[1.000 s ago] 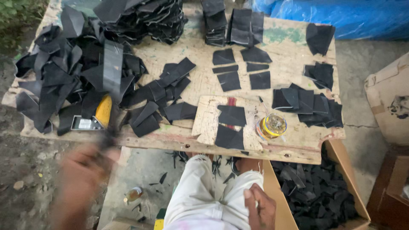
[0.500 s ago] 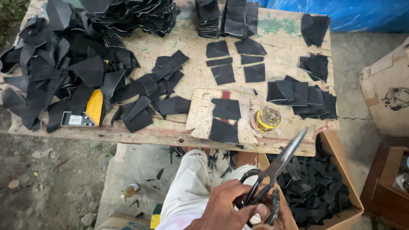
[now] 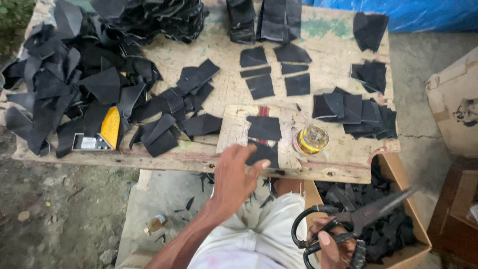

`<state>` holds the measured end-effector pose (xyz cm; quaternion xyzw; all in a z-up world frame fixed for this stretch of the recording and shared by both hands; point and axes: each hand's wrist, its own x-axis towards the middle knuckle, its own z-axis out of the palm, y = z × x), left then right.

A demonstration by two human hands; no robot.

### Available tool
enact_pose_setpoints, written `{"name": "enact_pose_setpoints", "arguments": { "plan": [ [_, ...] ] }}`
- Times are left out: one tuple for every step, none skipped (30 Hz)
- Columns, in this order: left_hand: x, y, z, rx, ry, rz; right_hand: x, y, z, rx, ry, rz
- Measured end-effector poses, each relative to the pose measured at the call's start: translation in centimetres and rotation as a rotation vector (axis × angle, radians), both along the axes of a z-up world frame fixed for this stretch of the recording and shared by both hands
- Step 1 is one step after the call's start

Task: The person applies glue from a jar to the edges of leather pieces using their fingers and presses the pieces together on a wooden table.

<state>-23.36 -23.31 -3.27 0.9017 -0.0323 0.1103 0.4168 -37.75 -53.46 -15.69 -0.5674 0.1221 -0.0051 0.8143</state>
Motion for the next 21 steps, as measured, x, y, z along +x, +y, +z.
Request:
{"name": "enact_pose_setpoints", "arguments": {
  "plan": [
    [0.9,0.0,-0.1,0.067,0.014,0.019,0.2,-0.3,-0.1,0.016,-0.025,0.004],
    [1.9,-0.3,-0.3,0.135,0.028,0.039,0.4,-0.4,-0.2,0.031,-0.051,0.008],
    [2.2,-0.5,-0.5,0.202,0.047,0.06,0.2,-0.3,-0.2,-0.007,-0.042,-0.024],
    [2.3,-0.7,-0.7,0.221,0.069,0.068,0.0,0.0,-0.1,-0.045,-0.033,-0.056],
    [2.4,-1.0,-0.7,0.24,0.091,0.075,-0.2,0.4,0.1,-0.083,-0.024,-0.09],
    [2.4,-1.2,-0.8,0.259,0.112,0.082,-0.2,0.6,0.5,-0.11,-0.037,-0.07],
    [2.4,-1.3,-1.0,0.264,0.119,0.087,-0.3,1.0,0.9,-0.136,-0.05,-0.052],
    [2.4,-1.4,-1.2,0.268,0.127,0.092,-0.3,1.3,1.3,-0.163,-0.062,-0.033],
    [2.3,-1.5,-1.4,0.272,0.134,0.099,-0.1,1.7,1.8,-0.162,-0.089,-0.043],
    [2.3,-1.6,-1.6,0.263,0.149,0.108,0.0,2.1,2.2,-0.162,-0.116,-0.053],
    [2.4,-1.7,-1.8,0.255,0.162,0.118,0.2,2.4,2.7,-0.162,-0.145,-0.063],
    [2.3,-1.8,-2.1,0.246,0.175,0.128,0.5,2.7,3.2,-0.165,-0.141,-0.071],
    [2.2,-1.8,-2.3,0.232,0.16,0.132,0.7,3.0,3.6,-0.168,-0.138,-0.082],
    [2.1,-1.9,-2.5,0.218,0.146,0.136,0.7,3.2,4.1,-0.172,-0.136,-0.092],
    [1.9,-1.9,-2.8,0.204,0.131,0.141,0.7,3.3,4.5,-0.192,-0.145,-0.085],
    [1.7,-1.9,-2.9,0.068,0.202,0.131,0.7,3.3,4.9,-0.213,-0.154,-0.078],
    [1.4,-1.7,-3.0,-0.069,0.27,0.118,0.7,3.2,5.2,-0.236,-0.164,-0.072],
    [1.2,-1.5,-3.1,-0.206,0.338,0.104,0.7,3.1,5.4,-0.239,-0.156,-0.058],
    [1.3,-1.0,-3.1,-0.363,0.324,0.056,0.7,3.0,5.6,-0.241,-0.146,-0.042],
    [1.6,-0.4,-3.0,-0.519,0.307,0.009,0.6,2.9,5.7,-0.244,-0.137,-0.025],
    [1.6,0.3,-2.8,-0.675,0.286,-0.033,0.8,3.1,5.6,-0.225,-0.163,-0.011]
  ]
}}
